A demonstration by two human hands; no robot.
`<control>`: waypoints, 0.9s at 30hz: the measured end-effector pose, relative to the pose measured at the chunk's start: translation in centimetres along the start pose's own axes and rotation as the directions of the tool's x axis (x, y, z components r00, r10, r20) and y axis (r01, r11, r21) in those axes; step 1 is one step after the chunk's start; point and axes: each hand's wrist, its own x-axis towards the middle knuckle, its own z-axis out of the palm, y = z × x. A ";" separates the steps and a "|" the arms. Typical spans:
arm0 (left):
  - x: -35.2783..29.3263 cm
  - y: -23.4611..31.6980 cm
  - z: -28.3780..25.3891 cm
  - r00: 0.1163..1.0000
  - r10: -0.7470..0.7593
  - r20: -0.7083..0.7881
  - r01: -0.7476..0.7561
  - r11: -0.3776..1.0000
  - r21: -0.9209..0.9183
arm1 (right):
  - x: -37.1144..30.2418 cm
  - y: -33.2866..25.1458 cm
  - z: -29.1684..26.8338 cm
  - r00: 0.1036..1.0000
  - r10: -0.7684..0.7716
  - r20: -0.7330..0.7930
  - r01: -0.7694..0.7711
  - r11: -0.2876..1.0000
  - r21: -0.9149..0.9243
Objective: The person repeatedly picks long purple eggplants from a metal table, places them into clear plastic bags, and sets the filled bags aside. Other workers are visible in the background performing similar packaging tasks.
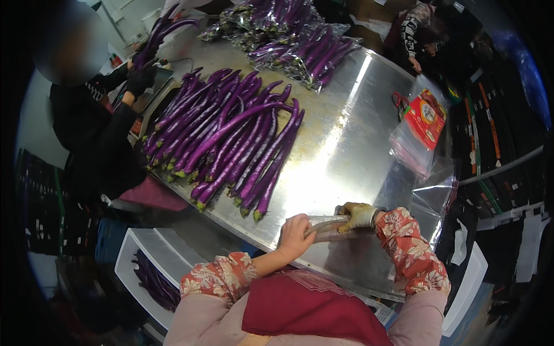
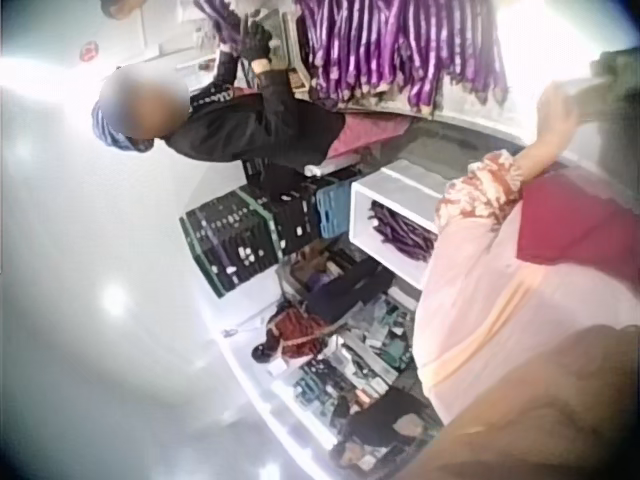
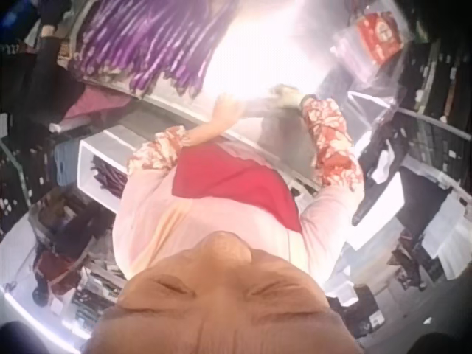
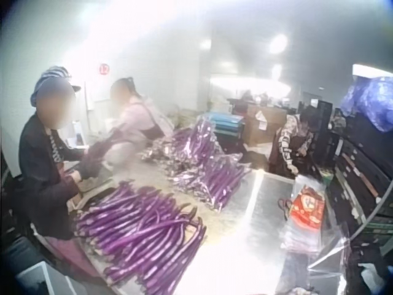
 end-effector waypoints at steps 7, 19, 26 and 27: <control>-0.8 -0.7 -1.6 0.990 -0.020 0.139 0.011 0.997 0.070 | -0.6 -3.4 -1.1 0.917 0.004 0.400 -0.041 0.996 0.083; 5.5 -1.0 -7.5 0.740 0.026 0.672 0.215 0.938 -0.273 | -8.6 -7.6 6.2 0.923 -0.020 0.385 -0.339 0.431 0.836; 6.0 2.4 -1.0 0.653 0.094 0.752 0.310 0.872 -0.379 | -14.1 -6.9 15.3 0.981 0.075 0.180 -0.173 -0.096 0.980; 6.1 4.0 -0.6 0.585 0.079 0.807 0.303 0.902 -0.308 | -14.9 -6.7 16.9 0.989 0.078 0.125 -0.110 -0.170 0.979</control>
